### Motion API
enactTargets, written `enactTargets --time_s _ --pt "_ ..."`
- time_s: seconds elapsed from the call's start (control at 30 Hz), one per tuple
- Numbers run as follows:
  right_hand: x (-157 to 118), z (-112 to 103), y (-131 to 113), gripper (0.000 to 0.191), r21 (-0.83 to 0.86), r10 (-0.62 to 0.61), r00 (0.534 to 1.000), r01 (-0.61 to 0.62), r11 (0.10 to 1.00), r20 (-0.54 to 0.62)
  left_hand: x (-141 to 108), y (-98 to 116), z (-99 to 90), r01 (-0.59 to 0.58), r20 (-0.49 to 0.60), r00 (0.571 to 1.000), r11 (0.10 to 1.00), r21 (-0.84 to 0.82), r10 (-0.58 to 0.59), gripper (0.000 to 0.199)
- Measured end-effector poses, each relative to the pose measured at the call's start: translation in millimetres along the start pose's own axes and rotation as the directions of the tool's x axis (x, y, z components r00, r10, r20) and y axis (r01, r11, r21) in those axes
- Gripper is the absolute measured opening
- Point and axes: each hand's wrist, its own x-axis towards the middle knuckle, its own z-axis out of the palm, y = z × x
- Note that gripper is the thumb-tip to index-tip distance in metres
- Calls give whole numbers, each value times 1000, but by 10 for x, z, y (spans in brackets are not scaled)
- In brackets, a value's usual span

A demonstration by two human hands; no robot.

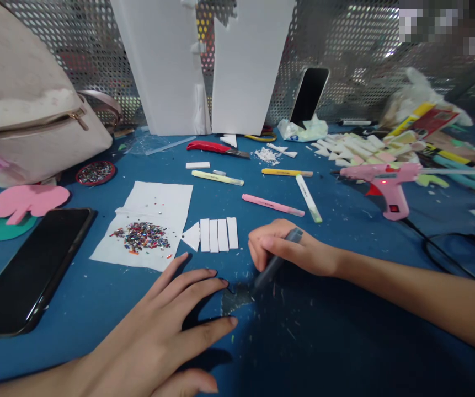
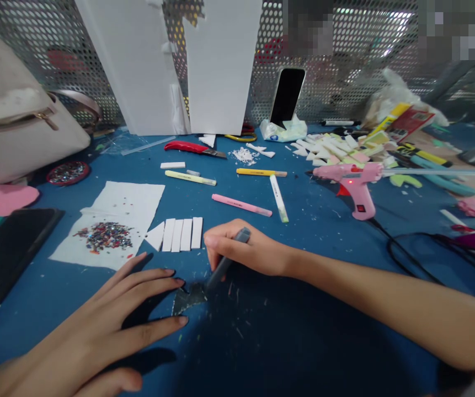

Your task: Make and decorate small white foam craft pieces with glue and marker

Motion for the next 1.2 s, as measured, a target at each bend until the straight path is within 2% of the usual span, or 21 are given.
enactTargets --time_s 0.07,0.17,0.3,0.4,0.53,0.67,0.8,0.93,1.07,1.2 --pt "-3 2 0 50 12 -2 1000 2 1000 9 1 2 -4 0 3 1000 1000 3 0 51" --pt "-6 1 -2 47 -20 -18 999 17 1000 -45 -2 -1 -4 -3 11 1000 1000 12 3 50" --pt "-4 -5 -7 51 11 -13 1000 13 1000 11 -5 -7 -1 -8 11 1000 1000 15 7 51" --pt "0 -6 -13 47 -21 -18 998 17 1000 -60 -1 -5 -5 -4 0 1000 1000 13 4 50" --pt "4 -2 -18 52 13 -2 1000 1 1000 14 2 -1 -12 -16 -1 1000 999 34 16 50" --pt "8 2 -16 46 -41 -29 997 27 999 -65 -2 2 -7 -5 -2 1000 1000 30 5 50" --pt "4 4 -15 50 24 -1 1000 2 1000 -1 -4 7 -2 17 5 1000 1000 4 -17 50" --pt "7 5 -21 47 -33 -24 997 21 999 -76 0 11 -12 17 7 1000 1000 -13 -17 50" --pt "9 0 -8 50 28 -9 1000 9 1000 -6 2 13 -17 7 9 1000 1000 -9 -7 51" --pt "2 -4 -2 48 7 -17 999 18 1000 -51 7 11 -9 13 -13 1000 1000 -18 -13 50"
